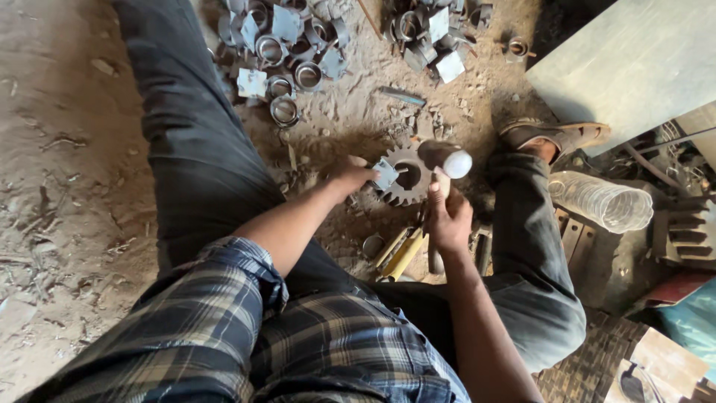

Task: The person sits on the ground and repeatedly hammers small metal pieces placed on a gear-like fixture. They pick up pieces from a pile, position them on the fixture, strike them with a hammer, and set them aside.

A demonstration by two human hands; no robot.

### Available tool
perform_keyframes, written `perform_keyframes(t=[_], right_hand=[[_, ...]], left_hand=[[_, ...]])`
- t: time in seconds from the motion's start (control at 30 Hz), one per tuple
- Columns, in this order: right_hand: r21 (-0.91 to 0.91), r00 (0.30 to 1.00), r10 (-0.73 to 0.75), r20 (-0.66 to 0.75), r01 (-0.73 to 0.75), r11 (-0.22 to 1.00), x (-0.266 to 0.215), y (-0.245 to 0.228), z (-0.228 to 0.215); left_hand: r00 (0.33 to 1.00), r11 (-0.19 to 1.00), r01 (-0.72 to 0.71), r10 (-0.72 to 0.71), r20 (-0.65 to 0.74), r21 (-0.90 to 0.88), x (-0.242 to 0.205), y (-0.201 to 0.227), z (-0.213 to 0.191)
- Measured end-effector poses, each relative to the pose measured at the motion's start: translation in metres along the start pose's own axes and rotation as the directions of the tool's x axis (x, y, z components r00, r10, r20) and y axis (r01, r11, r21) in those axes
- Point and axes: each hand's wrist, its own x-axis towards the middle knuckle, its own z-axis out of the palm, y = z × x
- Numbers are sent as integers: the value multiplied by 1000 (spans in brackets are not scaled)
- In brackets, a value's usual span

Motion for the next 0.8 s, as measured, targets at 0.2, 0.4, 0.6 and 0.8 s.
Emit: perform_keyframes(t=[0.2,0.4,0.6,0.8], right_hand=[[-766,924,-19,382,328,553,14,25,23],[-374,884,447,138,-372,850,3,0,18],[-187,984,124,127,-99,977,-1,-4,1],[-482,940,301,162,-190,855,2,2,17]], left_hand=[[996,993,-71,75,-37,98,2,-4,1],[991,997,-72,75,-110,30,6,-4,4],[998,994,63,-63,-11,91,6,-4,0],[980,975,-133,156,-124,178,5,-2,6]])
